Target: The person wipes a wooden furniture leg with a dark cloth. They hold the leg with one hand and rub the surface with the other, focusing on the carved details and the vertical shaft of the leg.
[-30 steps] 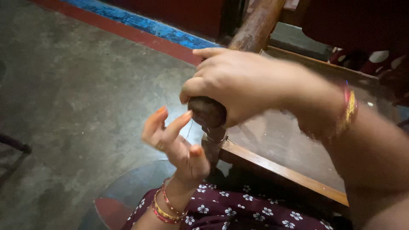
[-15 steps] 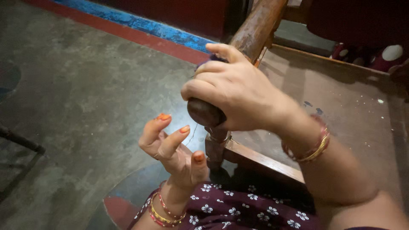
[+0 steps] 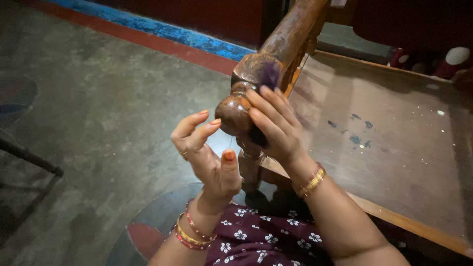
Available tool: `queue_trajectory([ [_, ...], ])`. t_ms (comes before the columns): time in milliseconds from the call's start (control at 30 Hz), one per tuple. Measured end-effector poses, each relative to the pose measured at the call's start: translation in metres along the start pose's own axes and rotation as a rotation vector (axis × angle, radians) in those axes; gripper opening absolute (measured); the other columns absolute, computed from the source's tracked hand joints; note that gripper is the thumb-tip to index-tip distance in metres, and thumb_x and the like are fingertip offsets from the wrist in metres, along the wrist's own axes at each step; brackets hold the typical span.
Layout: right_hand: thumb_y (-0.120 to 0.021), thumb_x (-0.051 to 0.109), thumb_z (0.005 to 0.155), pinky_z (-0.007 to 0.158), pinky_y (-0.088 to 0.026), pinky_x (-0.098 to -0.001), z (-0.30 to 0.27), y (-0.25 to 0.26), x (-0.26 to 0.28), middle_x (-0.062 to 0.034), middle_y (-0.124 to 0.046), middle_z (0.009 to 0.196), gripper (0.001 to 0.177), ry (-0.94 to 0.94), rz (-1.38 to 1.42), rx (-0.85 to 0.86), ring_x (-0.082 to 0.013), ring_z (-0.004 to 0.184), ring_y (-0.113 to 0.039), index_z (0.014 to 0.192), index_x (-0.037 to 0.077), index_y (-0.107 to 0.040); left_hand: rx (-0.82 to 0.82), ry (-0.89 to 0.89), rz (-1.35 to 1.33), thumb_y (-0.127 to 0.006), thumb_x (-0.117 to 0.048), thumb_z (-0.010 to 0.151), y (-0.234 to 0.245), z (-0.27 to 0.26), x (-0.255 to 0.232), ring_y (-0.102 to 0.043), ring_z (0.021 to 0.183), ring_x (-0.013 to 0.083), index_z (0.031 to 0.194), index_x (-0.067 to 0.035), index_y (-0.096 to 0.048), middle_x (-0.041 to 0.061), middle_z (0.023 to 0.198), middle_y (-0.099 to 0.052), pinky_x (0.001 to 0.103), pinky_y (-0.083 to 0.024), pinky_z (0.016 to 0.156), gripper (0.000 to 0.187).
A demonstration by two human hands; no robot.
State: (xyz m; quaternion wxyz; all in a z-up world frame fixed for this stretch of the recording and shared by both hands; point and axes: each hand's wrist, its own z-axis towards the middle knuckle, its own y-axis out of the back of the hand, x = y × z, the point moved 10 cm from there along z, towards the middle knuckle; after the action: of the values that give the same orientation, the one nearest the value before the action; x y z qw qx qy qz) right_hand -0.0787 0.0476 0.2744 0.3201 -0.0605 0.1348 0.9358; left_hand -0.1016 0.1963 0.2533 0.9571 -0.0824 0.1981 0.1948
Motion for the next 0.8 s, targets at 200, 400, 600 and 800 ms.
queue_trajectory([
  [200,-0.072,0.005,0.109,0.093,-0.062,-0.0314,-0.038,0.049,-0.08,-0.009,-0.07,0.102,0.01,-0.455,0.23,-0.334,-0.02,0.098,-0.072,0.106,0.005,-0.062,0.019,-0.029,-0.001,-0.05,-0.043,0.113,0.006,0.019,-0.002,-0.053,0.123,0.023,0.129,-0.008,-0.055,0.012,0.126,-0.053,0.037,-0.043,0.109,0.039],
  [400,-0.074,0.031,0.108,0.084,-0.045,-0.0256,-0.003,0.056,-0.167,0.0002,-0.054,0.093,0.03,-0.682,0.67,-0.448,-0.01,0.085,-0.051,0.105,0.007,-0.057,0.153,-0.079,-0.05,-0.053,-0.037,0.11,-0.02,0.049,-0.01,-0.06,0.112,0.0251,0.113,-0.005,-0.067,0.011,0.12,-0.067,0.035,-0.048,0.103,0.035],
  [600,-0.054,0.016,0.102,0.117,-0.041,-0.0392,0.049,-0.024,-0.093,-0.0154,-0.07,0.125,0.023,-0.294,0.523,0.352,-0.029,0.122,-0.062,0.11,0.001,-0.068,0.181,-0.158,-0.172,-0.07,-0.018,0.101,-0.033,0.059,-0.009,-0.07,0.108,0.0266,0.106,-0.004,-0.07,0.009,0.111,-0.072,0.039,-0.056,0.107,0.015],
  [800,-0.043,0.004,0.087,0.122,-0.04,-0.0471,0.045,-0.028,-0.156,-0.0131,-0.071,0.104,0.026,-0.238,0.539,0.135,-0.0271,0.099,-0.07,0.102,-0.002,-0.063,0.158,-0.123,-0.193,-0.072,-0.015,0.097,-0.032,0.051,0.0,-0.069,0.108,0.0259,0.103,-0.005,-0.069,0.01,0.112,-0.072,0.04,-0.057,0.106,0.011],
])
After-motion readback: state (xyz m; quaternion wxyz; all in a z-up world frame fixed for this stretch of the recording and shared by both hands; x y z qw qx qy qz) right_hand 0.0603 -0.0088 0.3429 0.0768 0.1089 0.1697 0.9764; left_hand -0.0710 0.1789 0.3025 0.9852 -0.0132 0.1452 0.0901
